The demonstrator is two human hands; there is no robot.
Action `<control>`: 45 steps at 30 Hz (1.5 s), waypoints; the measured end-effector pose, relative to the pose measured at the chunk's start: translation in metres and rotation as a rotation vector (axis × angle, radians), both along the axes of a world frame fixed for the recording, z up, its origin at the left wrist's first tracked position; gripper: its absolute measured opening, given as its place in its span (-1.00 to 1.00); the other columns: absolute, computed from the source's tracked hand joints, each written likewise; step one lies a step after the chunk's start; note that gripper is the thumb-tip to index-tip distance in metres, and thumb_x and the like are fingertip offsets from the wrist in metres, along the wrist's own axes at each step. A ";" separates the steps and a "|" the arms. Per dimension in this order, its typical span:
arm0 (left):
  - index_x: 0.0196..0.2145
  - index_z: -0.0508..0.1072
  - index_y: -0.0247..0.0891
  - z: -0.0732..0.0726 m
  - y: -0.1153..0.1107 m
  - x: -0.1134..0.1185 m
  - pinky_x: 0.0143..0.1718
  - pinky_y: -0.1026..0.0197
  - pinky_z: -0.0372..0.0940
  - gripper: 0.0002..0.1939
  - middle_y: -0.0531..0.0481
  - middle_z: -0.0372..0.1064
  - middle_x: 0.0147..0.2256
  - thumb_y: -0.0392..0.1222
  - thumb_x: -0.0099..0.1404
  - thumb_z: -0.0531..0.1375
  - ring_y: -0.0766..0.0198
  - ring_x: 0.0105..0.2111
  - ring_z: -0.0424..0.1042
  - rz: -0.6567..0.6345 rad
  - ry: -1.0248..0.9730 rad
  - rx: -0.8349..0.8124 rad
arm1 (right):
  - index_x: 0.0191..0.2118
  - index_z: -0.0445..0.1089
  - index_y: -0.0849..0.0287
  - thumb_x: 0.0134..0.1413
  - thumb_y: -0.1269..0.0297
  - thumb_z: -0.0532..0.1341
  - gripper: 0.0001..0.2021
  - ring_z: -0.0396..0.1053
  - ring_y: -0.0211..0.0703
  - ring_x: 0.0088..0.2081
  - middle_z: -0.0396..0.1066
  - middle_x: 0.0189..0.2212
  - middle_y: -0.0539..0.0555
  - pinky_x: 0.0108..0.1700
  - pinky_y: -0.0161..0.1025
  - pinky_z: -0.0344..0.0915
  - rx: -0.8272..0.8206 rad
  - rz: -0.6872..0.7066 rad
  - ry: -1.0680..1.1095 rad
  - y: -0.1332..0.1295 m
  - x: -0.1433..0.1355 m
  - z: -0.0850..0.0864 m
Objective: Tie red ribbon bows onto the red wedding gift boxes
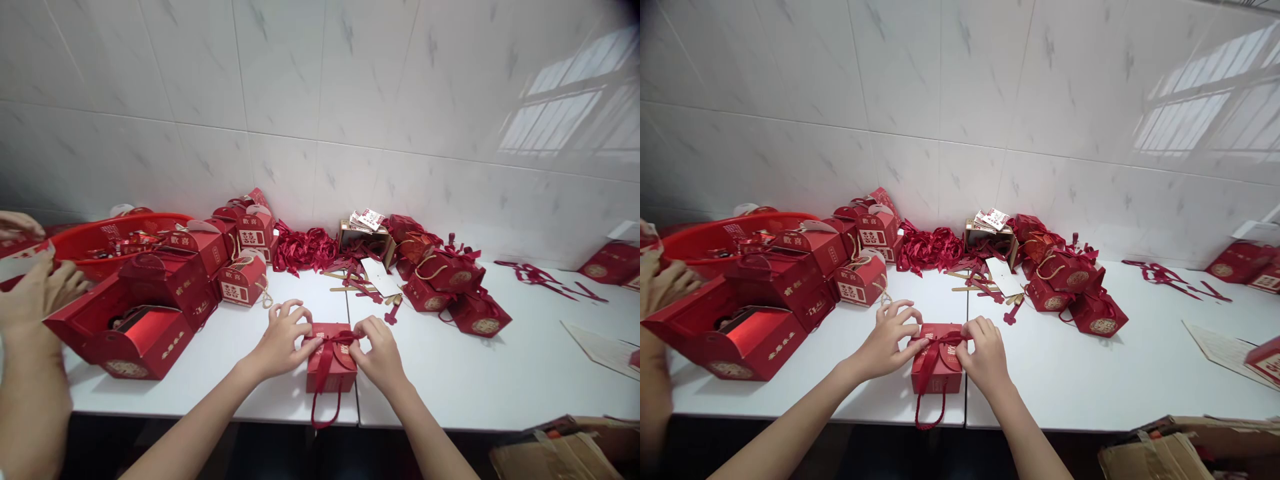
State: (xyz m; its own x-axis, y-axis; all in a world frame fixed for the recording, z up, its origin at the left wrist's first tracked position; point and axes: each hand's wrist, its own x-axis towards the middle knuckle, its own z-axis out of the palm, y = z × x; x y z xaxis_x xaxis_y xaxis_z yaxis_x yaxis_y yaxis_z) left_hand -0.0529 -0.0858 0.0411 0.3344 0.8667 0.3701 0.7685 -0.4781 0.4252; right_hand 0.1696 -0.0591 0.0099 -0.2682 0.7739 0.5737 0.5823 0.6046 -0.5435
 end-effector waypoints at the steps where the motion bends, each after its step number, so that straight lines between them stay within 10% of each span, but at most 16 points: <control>1: -0.53 0.42 -0.21 -0.001 0.001 0.001 0.06 -0.16 -0.10 -0.74 -0.05 0.38 -0.18 -0.05 0.24 0.14 -0.05 0.07 0.09 -0.017 -0.039 -0.017 | -0.45 0.17 0.12 -0.18 0.54 0.06 -0.84 0.19 -0.18 -0.39 0.22 -0.47 -0.02 -0.32 -0.25 0.13 -0.020 -0.008 0.044 0.000 0.000 -0.001; 16: -0.58 0.40 -0.23 -0.008 -0.003 -0.004 0.02 -0.22 -0.16 -0.70 -0.06 0.39 -0.32 -0.10 0.27 0.11 -0.08 0.01 0.21 0.112 0.204 0.256 | -0.39 0.22 0.13 -0.16 0.53 0.11 -0.83 0.18 -0.15 -0.36 0.25 -0.42 0.01 -0.30 -0.23 0.13 0.082 -0.031 -0.099 -0.002 0.013 0.003; 22: -0.52 0.39 -0.21 -0.021 -0.002 -0.010 0.03 -0.20 -0.04 -0.71 -0.05 0.39 -0.19 -0.07 0.30 0.07 -0.06 0.06 0.16 0.075 0.047 0.065 | -0.32 0.27 0.13 -0.05 0.47 0.14 -0.86 0.27 -0.09 -0.19 0.29 -0.29 0.06 -0.13 -0.14 0.24 -0.047 0.124 0.036 -0.002 0.022 0.000; 26: -0.49 0.35 -0.22 -0.035 -0.004 -0.011 0.04 0.01 0.14 -0.70 -0.09 0.34 -0.07 -0.06 0.34 0.01 0.10 0.01 0.25 -0.031 -0.280 -0.166 | 0.12 0.16 0.03 -0.12 0.21 0.34 -0.36 0.04 0.03 0.22 0.02 0.19 0.18 0.17 -0.03 0.10 -0.330 0.393 0.110 -0.001 0.020 -0.005; 30: -0.24 0.39 -0.18 -0.043 -0.005 -0.013 0.05 0.08 0.19 -0.79 -0.12 0.33 -0.03 -0.07 0.33 0.02 0.13 0.03 0.29 -0.045 -0.488 -0.241 | 0.21 0.09 -0.05 -0.30 0.11 0.43 -0.13 -0.03 0.05 0.26 -0.07 0.23 0.16 0.21 -0.04 0.08 -0.469 0.487 0.077 -0.005 0.008 -0.008; 35: 0.05 0.21 -0.20 -0.033 0.017 -0.053 0.04 -0.01 0.20 -0.54 -0.18 0.23 0.05 -0.03 0.23 0.12 0.04 0.06 0.25 0.323 -0.424 0.078 | 0.16 0.17 -0.01 -0.19 0.08 0.37 -0.28 0.06 0.07 0.21 0.01 0.17 0.15 0.20 -0.02 0.11 -0.407 0.173 0.078 -0.017 0.055 -0.023; 39: 0.05 0.22 -0.27 -0.016 0.046 -0.104 0.16 -0.09 0.02 -0.46 -0.22 0.23 0.02 -0.01 0.16 0.18 -0.05 0.09 0.18 0.757 -0.252 0.463 | 0.16 0.16 0.11 -0.09 -0.04 0.24 -0.31 0.03 0.32 0.20 0.02 0.14 0.27 0.14 0.26 0.07 -0.239 -0.354 0.001 -0.025 0.130 -0.037; 42: 0.07 0.24 -0.27 -0.011 0.065 -0.128 0.16 -0.06 0.02 -0.42 -0.23 0.22 0.05 0.03 0.14 0.18 -0.05 0.11 0.16 0.814 -0.153 0.364 | 0.26 0.02 0.19 -0.17 -0.10 0.27 -0.11 -0.32 0.62 0.25 -0.33 0.28 0.38 0.06 0.54 -0.16 0.025 -0.749 -0.081 -0.029 0.143 -0.021; 45: 0.11 0.22 -0.20 -0.012 0.077 -0.135 0.09 -0.17 0.08 -0.35 -0.25 0.16 0.10 0.14 0.14 0.16 -0.17 0.12 0.12 0.904 -0.086 0.173 | 0.32 -0.15 0.17 -0.04 -0.03 0.22 -0.12 -0.37 0.45 0.30 -0.53 0.32 0.29 0.16 0.38 -0.14 0.207 -0.609 -0.048 -0.030 0.110 0.009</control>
